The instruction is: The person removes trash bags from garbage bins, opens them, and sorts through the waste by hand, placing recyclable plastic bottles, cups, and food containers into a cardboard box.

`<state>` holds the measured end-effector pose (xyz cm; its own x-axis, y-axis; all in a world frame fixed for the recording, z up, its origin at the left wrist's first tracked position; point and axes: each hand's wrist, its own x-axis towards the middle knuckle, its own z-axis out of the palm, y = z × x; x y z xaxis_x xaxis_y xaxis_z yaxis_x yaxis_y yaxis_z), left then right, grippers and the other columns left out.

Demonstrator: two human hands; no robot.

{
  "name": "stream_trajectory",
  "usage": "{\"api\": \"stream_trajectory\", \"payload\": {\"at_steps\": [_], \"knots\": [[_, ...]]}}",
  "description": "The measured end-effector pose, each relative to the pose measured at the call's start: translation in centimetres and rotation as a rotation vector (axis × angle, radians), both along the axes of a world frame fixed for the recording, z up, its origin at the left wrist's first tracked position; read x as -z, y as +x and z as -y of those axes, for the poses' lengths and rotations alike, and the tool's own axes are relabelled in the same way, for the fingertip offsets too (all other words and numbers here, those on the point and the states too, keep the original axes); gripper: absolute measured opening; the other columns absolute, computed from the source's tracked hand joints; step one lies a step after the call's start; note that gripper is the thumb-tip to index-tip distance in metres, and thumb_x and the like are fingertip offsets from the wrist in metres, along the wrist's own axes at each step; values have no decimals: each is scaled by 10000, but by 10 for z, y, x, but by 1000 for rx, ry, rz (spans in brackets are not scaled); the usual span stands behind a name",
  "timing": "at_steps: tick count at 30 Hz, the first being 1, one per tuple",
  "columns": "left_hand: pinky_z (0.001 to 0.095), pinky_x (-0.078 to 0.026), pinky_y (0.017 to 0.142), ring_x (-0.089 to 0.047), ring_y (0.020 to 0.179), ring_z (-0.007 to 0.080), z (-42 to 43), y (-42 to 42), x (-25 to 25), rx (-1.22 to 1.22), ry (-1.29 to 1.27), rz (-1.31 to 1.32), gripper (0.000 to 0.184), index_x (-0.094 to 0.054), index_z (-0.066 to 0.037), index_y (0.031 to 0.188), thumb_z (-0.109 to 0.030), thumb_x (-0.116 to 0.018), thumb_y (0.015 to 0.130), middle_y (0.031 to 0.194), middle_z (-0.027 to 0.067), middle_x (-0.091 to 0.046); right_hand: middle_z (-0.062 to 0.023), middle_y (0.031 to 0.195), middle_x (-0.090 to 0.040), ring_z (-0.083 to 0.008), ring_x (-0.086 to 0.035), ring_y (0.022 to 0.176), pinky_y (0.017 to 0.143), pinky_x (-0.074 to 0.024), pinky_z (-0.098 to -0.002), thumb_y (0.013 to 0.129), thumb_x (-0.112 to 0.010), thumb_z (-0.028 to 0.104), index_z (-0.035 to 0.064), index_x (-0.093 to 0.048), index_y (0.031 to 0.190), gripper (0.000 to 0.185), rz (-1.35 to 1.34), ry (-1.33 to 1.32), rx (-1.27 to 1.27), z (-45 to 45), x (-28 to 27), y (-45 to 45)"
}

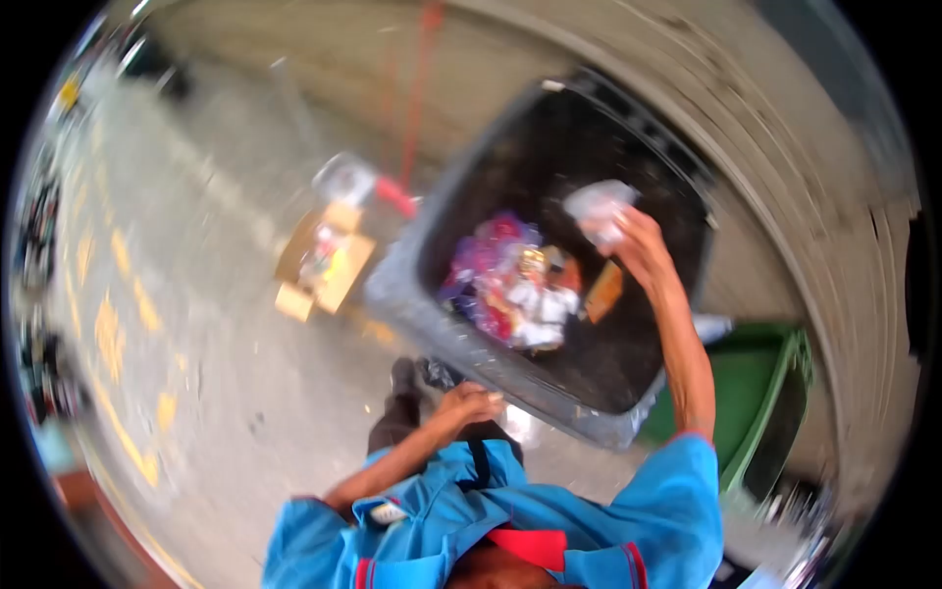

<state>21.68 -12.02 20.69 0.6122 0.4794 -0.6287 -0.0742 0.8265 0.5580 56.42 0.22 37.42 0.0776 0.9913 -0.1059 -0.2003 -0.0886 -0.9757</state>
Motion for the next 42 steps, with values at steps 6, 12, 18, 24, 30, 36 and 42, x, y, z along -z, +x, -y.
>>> {"api": "stream_trajectory", "payload": {"at_steps": [6,12,18,24,30,36,42], "knots": [[309,-536,851,-651,950,188,-57,-106,-20,88,273,96,513,-516,-19,1201,-105,-786,773,1031,86,-666,-127,1099,-623,-196,-618,959,768,-527,-309,816,-697,188,-47,-511,1257,533,221,-45,-218,-4,-32,-124],[391,-490,934,-436,1270,253,-146,-132,-123,-262,663,136,985,-253,-75,1463,-104,-836,669,1387,153,-401,-139,1204,-567,-191,-588,1039,738,-523,-292,735,-795,153,-34,-495,1301,668,347,-88,-557,-56,-20,-246],[372,-516,894,-502,1204,275,-186,-181,-92,-342,525,116,856,-343,1,1413,-200,-804,720,1326,155,-469,-180,1202,-566,-216,-631,951,693,-508,-268,732,-802,279,-43,-470,1328,754,894,55,-812,-100,-4,-318],[362,-591,630,-613,1032,270,-230,-248,83,-626,206,-553,893,-382,46,1354,-338,-836,689,1232,194,-537,-147,1161,-628,-202,-654,1001,717,-527,-259,879,-629,35,-26,-559,1240,373,696,62,-254,-109,-19,-277],[375,-583,552,-636,937,295,-333,-312,272,-681,78,-943,909,-429,81,1277,-402,-859,639,1165,218,-561,-100,1026,-667,-147,-662,834,611,-485,-218,960,-564,304,10,-587,1216,390,881,-268,617,3,-7,-79],[422,-577,694,-625,953,319,-380,-319,382,-578,191,-1301,964,-435,142,1218,-456,-859,591,1148,265,-565,-122,1233,-605,-243,-611,1064,858,-503,-365,986,-483,388,58,-512,1335,481,1022,-696,934,347,-66,219],[436,-400,1034,-432,1254,446,-416,-314,432,-524,214,-1395,1307,-200,172,1384,-604,-837,546,1326,373,-414,-113,1142,-631,-225,-633,963,763,-511,-338,946,-535,350,61,-557,1235,410,1087,-1103,1355,360,-62,38]]}}
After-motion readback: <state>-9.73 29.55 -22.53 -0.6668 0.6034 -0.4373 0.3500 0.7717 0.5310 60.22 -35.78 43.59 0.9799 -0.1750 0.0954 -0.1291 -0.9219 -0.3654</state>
